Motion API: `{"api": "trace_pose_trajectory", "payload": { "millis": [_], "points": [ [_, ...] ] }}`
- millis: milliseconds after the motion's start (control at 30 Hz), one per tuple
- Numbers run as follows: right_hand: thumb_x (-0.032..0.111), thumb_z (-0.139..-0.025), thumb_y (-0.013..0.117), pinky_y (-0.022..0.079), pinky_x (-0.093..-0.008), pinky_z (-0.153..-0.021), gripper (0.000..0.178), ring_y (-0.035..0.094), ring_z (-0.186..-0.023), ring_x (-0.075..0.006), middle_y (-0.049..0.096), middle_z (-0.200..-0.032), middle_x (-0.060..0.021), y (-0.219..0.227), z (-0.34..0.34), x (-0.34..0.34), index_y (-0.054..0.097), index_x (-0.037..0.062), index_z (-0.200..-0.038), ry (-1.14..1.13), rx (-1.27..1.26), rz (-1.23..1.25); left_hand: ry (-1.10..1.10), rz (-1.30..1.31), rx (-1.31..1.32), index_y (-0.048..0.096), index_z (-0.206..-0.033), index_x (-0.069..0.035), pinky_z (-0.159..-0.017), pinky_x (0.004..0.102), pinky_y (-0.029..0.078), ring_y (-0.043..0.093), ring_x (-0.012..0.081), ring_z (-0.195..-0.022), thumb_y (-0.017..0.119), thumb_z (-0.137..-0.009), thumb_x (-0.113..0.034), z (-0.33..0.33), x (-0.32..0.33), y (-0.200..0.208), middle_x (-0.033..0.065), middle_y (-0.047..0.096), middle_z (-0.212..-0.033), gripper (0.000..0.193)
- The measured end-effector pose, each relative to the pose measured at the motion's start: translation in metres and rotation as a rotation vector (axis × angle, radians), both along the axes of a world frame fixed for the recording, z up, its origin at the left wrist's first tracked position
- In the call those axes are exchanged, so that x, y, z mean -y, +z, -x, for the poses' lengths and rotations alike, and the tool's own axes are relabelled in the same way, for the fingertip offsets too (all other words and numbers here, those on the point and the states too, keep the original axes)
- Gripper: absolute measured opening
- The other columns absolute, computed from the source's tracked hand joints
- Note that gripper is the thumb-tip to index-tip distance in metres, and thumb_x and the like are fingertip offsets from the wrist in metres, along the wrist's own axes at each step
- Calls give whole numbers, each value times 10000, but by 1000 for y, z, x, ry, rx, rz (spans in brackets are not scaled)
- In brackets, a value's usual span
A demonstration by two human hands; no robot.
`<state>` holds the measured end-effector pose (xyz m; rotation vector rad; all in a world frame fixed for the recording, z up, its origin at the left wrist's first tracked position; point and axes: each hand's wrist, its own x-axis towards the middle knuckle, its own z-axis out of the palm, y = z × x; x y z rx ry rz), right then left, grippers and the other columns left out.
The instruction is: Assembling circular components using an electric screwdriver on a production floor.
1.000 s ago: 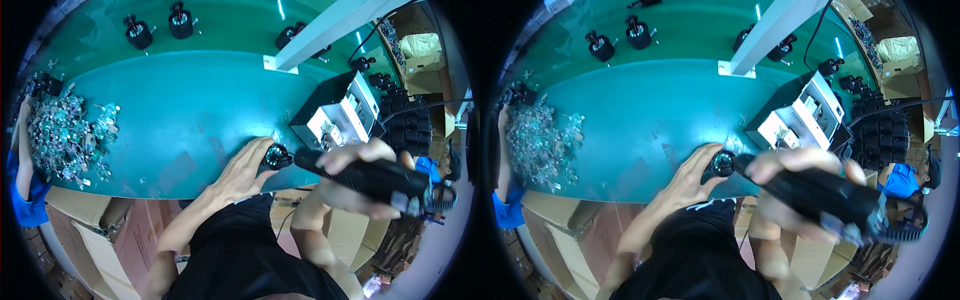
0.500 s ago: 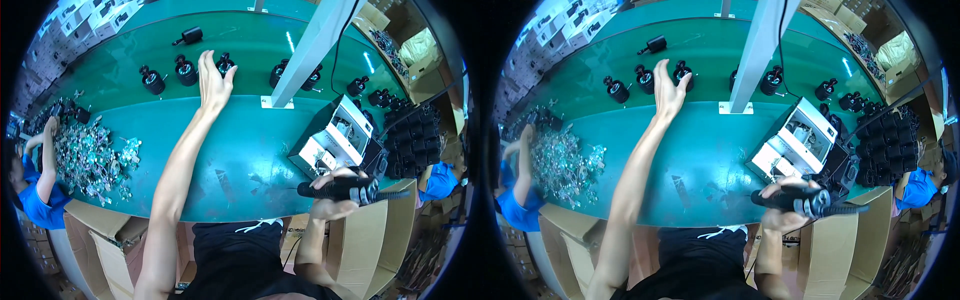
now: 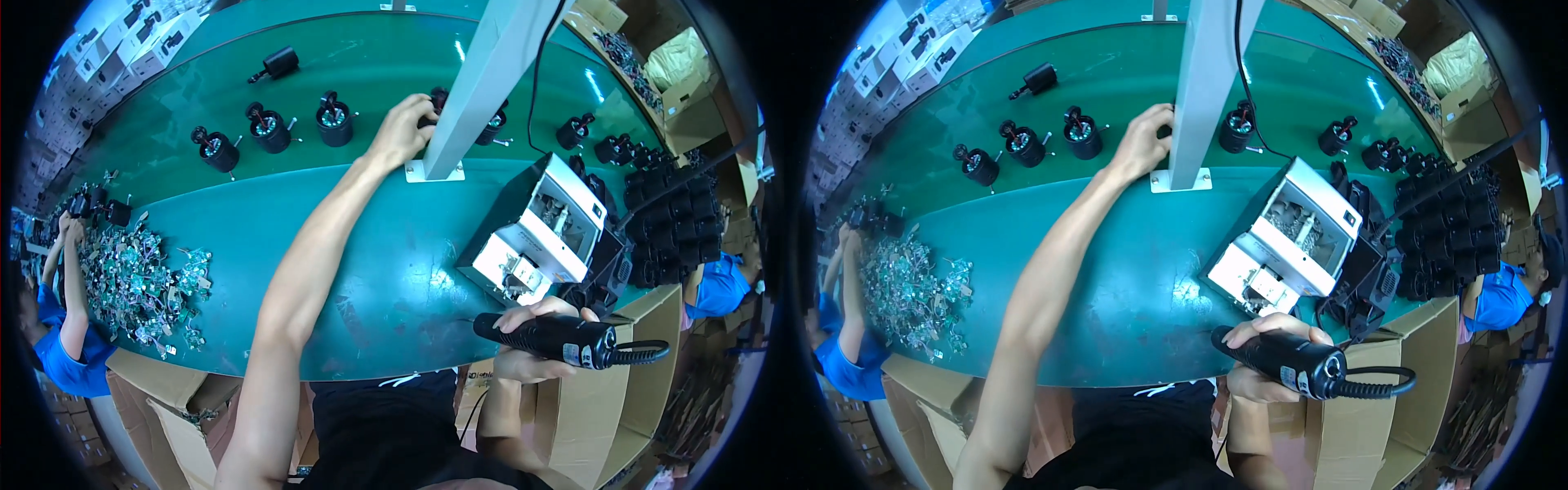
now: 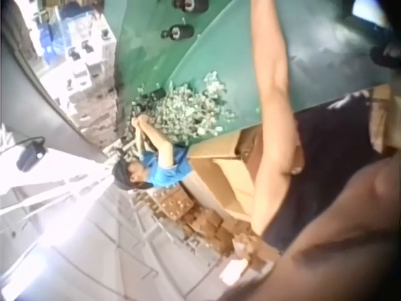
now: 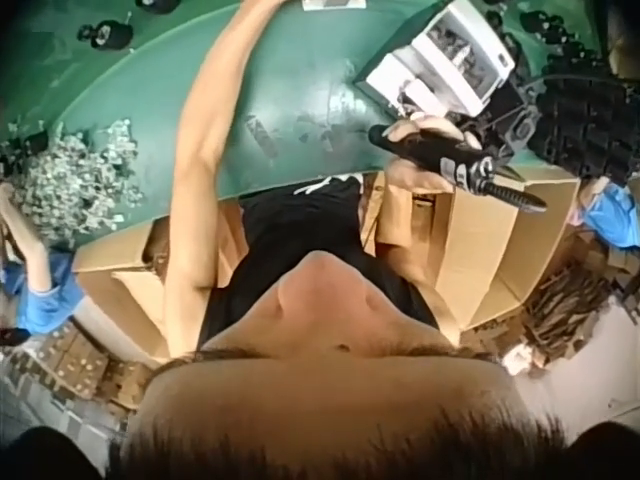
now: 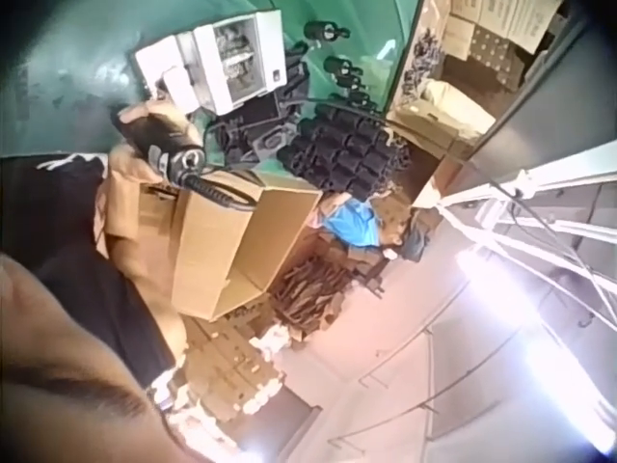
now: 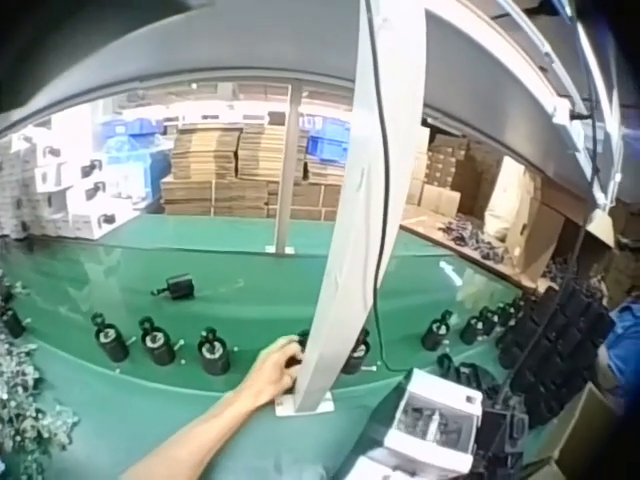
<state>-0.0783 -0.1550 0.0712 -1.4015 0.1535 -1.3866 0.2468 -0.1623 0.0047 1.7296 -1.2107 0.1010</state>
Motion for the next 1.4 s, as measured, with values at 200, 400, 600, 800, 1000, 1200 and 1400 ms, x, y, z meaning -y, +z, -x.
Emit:
{"api": "trace_pose_trajectory", "payload": {
  "millis": [200,400,600,800,1000,1200,1400],
  "points": [
    [680,-860,510,542,-373,-461,757,606,-563,-251,601,-938,-199,38,17,11,312,177,-1388,183,125,-4,255,122,79,641,-841,32,-796,364,494,612,306,-911,780,-681,-53,46,-73,66,138,604,-1112,228],
    [659,-848,558,549,-404,-481,760,624,-581,-284,597,-931,-230,84,14,28,322,187,-1394,169,240,236,29,-43,-211,629,-797,29,-801,347,530,628,286,-962,817,-669,-36,163,-178,66,152,561,-1181,236],
    [734,-895,343,482,-279,-357,805,543,-434,-168,592,-903,-174,77,-14,37,293,99,-1387,-71,21,277,57,12,-338,638,-804,16,-862,379,517,599,305,-1054,825,-662,-39,227,-178,20,153,543,-1214,242],
    [725,-899,351,483,-270,-360,795,567,-427,-178,596,-902,-179,71,-2,10,286,118,-1409,81,45,-45,91,120,-345,615,-819,23,-810,357,519,609,300,-989,802,-706,-47,238,-171,4,157,518,-1234,229],
    [733,-891,352,484,-305,-345,773,568,-465,-196,570,-959,-158,61,-15,-36,262,198,-1441,261,228,32,109,143,-411,593,-918,25,-860,382,511,596,331,-1070,805,-682,-10,240,-173,2,160,524,-1221,319],
    [744,-872,379,501,-346,-352,775,571,-465,-242,564,-946,-162,57,-26,-47,253,234,-1441,293,251,-2,106,147,-356,578,-987,5,-757,337,510,611,264,-936,787,-718,-34,237,-173,1,134,521,-1230,342],
    [736,-896,335,453,-273,-344,797,538,-484,-142,554,-988,-123,55,-36,-47,278,161,-1445,325,169,169,94,144,-369,556,-1014,3,-750,345,512,614,262,-910,785,-711,-17,237,-175,-1,132,523,-1227,381]
  ]
}}
